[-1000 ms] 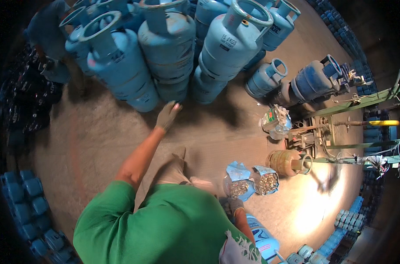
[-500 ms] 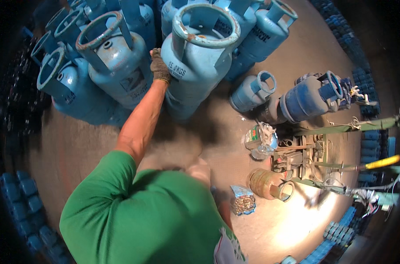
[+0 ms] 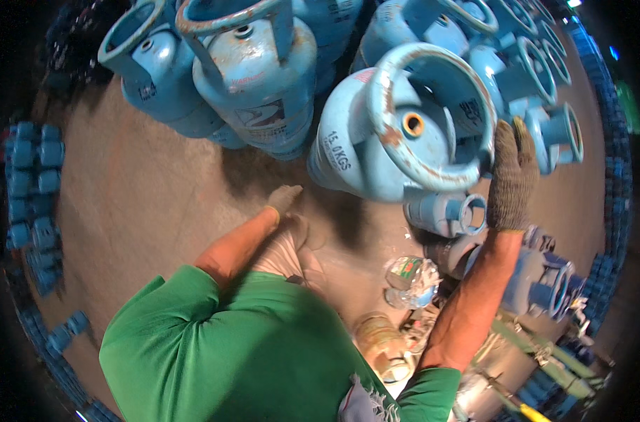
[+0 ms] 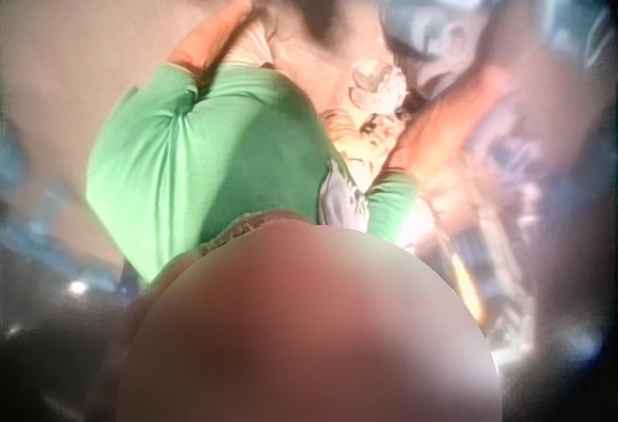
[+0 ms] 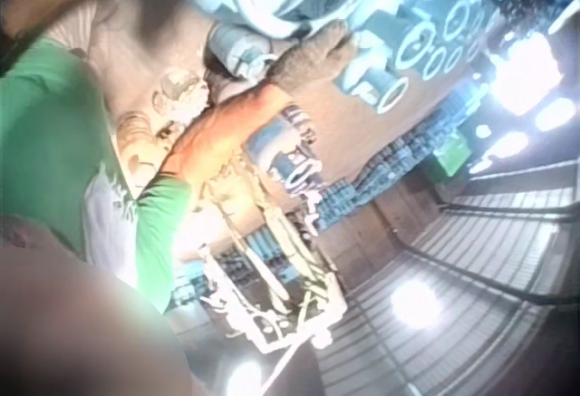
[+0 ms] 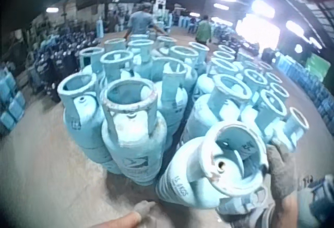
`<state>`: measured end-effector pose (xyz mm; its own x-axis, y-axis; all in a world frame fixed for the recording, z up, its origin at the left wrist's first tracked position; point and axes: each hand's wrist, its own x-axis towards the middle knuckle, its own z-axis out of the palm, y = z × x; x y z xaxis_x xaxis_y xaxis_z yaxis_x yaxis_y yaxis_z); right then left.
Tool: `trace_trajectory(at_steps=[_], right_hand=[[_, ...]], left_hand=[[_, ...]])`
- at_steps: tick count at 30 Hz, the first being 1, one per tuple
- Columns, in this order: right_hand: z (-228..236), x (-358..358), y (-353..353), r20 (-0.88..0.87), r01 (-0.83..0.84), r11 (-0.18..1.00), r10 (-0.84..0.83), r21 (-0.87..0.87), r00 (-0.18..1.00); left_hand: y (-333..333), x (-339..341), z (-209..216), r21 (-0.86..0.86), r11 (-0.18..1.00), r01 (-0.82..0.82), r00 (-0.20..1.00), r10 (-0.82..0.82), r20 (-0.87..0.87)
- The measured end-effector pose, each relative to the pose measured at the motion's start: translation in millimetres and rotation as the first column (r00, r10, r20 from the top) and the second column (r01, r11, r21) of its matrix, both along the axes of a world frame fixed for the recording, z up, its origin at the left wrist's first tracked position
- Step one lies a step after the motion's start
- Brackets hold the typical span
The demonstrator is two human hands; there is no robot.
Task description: The person repeatedly picks up light-blue gas cylinders from a stack, carries them across the warehouse floor, and places them into a new stack. The worker handles one cylinder at a time, walking between stacks and repeating the cycle.
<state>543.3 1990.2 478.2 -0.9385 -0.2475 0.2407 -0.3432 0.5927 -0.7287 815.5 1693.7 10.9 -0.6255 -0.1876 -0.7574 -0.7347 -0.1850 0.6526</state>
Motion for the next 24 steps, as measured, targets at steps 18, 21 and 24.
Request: trace_trajectory(at_steps=[18,21,24], right_hand=[[24,-80,-79,0.209,-0.189,0.894,0.110,0.405,0.972],[16,-76,-86,-0.065,-0.023,0.819,0.073,0.573,0.995],[14,-74,-88,0.052,-0.138,0.930,0.128,0.340,0.990]], left_hand=[[1,-180,-222,-0.108,0.924,-0.367,0.929,0.370,0.005],[5,-189,-247,-0.072,0.894,-0.443,0.896,0.444,0.010],[14,-180,-228,0.005,0.856,-0.516,0.855,0.516,-0.046]])
